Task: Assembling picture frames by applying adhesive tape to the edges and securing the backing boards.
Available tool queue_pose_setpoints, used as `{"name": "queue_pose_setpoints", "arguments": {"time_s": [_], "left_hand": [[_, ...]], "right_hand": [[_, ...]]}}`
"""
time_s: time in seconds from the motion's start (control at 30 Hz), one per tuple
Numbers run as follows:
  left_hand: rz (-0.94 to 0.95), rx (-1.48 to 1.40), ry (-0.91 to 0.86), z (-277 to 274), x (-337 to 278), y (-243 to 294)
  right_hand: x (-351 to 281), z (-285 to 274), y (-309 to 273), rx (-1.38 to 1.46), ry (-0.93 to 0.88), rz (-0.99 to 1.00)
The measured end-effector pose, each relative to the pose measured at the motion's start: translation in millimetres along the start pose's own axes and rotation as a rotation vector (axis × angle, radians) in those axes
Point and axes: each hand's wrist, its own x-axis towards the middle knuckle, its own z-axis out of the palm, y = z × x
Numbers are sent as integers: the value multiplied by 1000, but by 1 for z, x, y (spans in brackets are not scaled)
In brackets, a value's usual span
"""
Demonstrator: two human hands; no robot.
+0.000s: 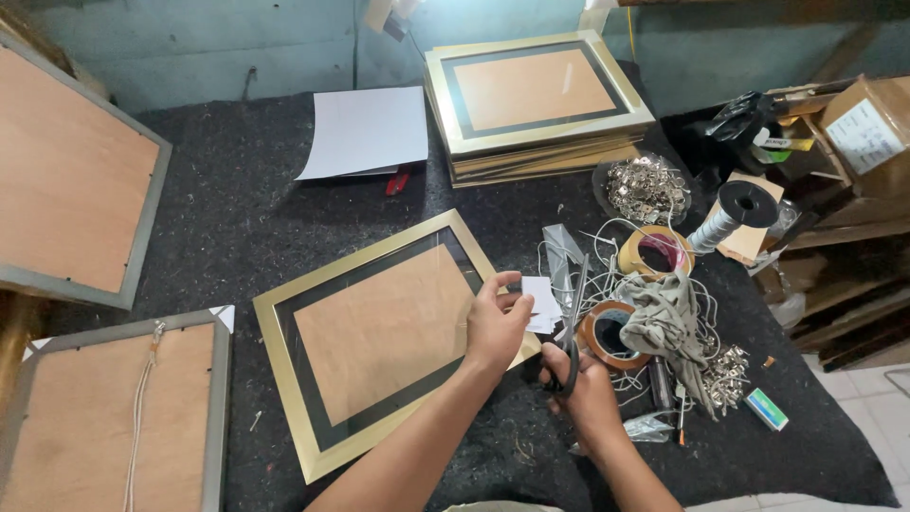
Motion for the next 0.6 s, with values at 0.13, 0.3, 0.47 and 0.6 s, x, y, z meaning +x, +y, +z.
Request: {"name": "queue_pose_setpoints", "arguments": {"time_s": [0.13,0.3,0.47,0.6], "left_hand": [[-21,285,83,1,17,-23],[174,369,139,-14,12,-39],[156,354,105,-48,-23,-29],[-19,424,171,-93,-49,-23]], "right_hand": [[-3,-5,-8,-118,2,-12],[-10,-7,-27,-461,-172,137],[-25,-13,-54,-790,-201,269],[-28,-19,-63,-890,-76,183]]}}
